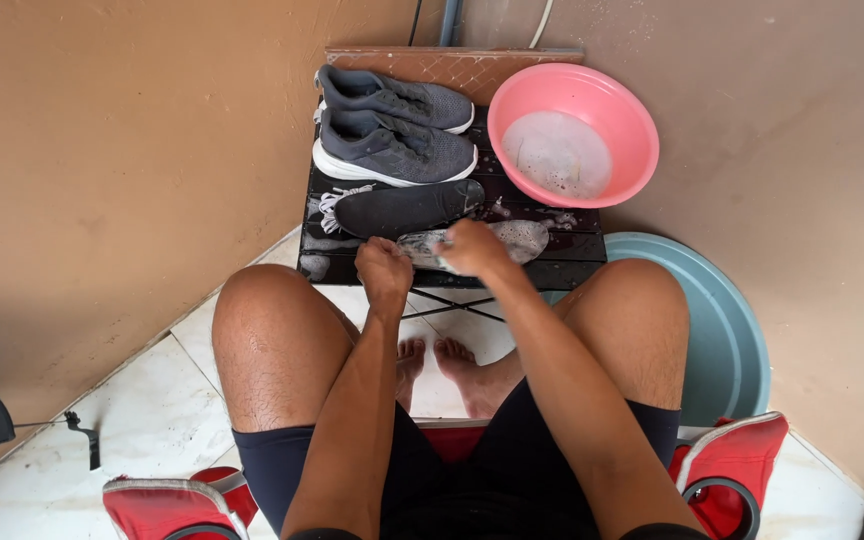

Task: The person removes the laces from a pair of grey sneakers and places them on a small black table. They then use a brush and soapy water from a pink basin to scrub the shoes, focusing on the soles and sides.

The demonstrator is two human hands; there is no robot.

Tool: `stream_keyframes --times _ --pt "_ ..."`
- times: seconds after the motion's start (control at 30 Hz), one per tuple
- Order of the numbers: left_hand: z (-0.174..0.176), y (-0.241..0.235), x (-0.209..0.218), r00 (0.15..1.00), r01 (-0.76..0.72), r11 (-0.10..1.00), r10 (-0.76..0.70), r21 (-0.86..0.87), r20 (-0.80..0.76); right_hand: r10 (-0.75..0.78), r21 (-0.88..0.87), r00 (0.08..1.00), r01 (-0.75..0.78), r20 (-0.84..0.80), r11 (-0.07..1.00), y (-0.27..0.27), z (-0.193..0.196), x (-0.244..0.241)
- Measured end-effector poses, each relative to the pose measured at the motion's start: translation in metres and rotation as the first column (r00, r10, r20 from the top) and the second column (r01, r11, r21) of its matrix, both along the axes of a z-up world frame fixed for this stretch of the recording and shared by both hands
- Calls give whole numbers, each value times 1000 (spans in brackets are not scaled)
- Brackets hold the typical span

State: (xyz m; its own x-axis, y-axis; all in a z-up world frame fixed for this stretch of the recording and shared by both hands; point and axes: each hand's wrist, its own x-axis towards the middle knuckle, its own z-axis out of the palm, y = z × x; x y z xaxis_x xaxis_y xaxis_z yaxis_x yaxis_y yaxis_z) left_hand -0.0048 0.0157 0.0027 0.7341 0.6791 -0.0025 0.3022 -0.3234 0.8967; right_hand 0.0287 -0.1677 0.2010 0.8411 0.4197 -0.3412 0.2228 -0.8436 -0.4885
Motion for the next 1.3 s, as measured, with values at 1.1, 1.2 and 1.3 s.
stream_keyframes --times 1.1,1.2,1.3 --pt "58 -11 1 900 298 951 -307 -79 -310 -448 328 833 345 325 880 -85 26 208" --pt "49 -16 2 925 261 959 -281 -108 -256 -308 178 936 278 173 944 -29 59 97" --pt "59 -28 -8 952 231 965 -250 -123 -177 -223 216 962 186 158 958 10 -22 62"
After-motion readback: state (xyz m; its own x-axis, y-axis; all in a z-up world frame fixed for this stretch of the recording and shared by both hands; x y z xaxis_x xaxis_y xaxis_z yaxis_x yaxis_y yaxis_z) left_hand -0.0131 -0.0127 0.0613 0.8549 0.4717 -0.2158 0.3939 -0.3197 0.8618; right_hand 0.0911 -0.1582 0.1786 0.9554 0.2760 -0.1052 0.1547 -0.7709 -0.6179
